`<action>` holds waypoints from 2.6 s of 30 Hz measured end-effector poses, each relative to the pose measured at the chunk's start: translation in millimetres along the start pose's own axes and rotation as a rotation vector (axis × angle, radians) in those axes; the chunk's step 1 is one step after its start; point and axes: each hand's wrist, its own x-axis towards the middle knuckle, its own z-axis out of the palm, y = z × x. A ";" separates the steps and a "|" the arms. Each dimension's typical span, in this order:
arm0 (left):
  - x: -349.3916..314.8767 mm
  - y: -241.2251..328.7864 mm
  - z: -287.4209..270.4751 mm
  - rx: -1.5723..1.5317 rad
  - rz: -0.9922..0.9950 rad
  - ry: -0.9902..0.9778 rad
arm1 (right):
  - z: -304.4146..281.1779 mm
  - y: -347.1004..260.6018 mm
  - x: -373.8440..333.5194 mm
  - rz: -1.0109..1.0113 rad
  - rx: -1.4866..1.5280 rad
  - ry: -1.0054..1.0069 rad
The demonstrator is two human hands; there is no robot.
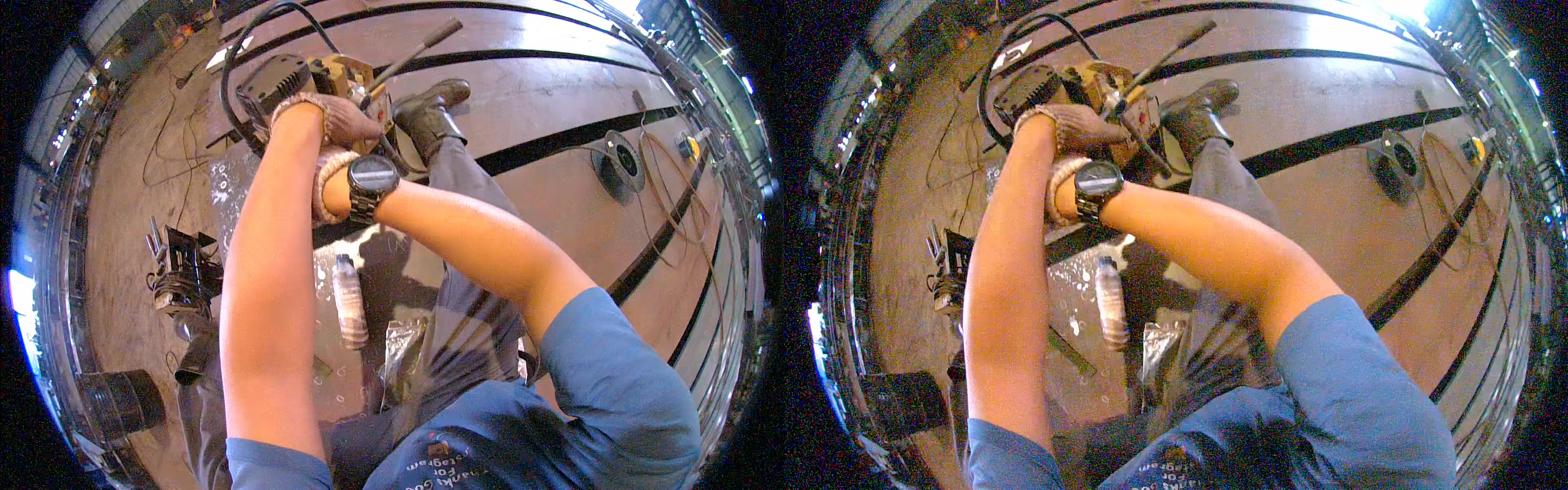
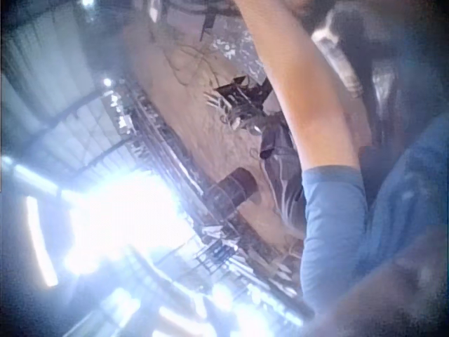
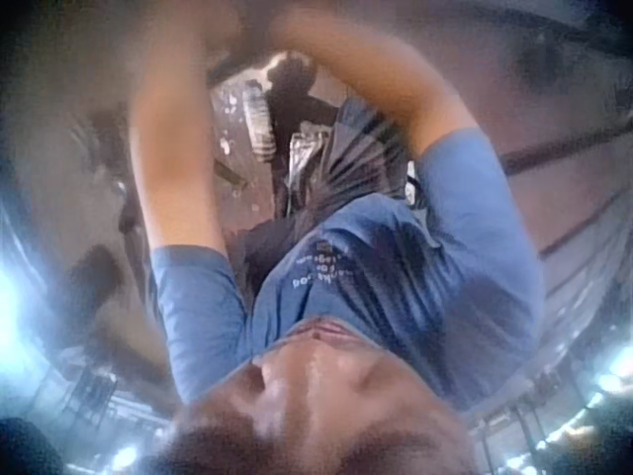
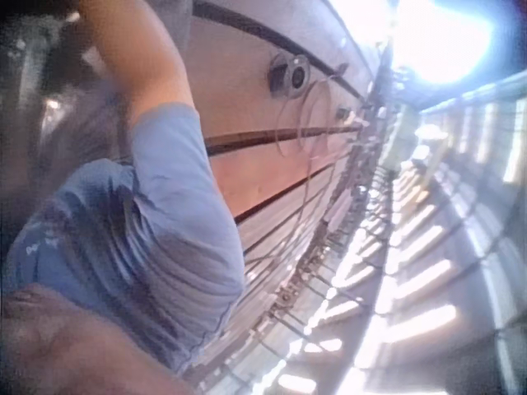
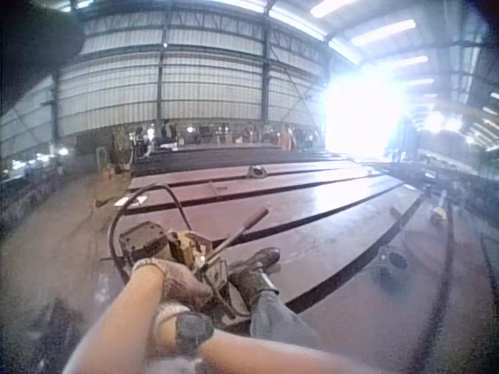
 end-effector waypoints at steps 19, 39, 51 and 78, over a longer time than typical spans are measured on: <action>0.8 -2.6 6.4 -0.009 0.031 0.033 | -17.5 -12.7 -10.2 0.041 -0.049 -0.009; 1.2 -8.3 9.9 -0.020 0.024 0.027 | -43.3 -32.9 -23.2 0.139 -0.126 -0.173; 4.4 -5.9 22.0 -0.118 0.023 0.179 | -20.2 -12.8 -20.0 0.156 -0.125 -0.405; -155.8 -129.4 455.4 -0.493 -1.110 0.331 | -82.9 204.0 -145.7 0.790 -0.523 0.168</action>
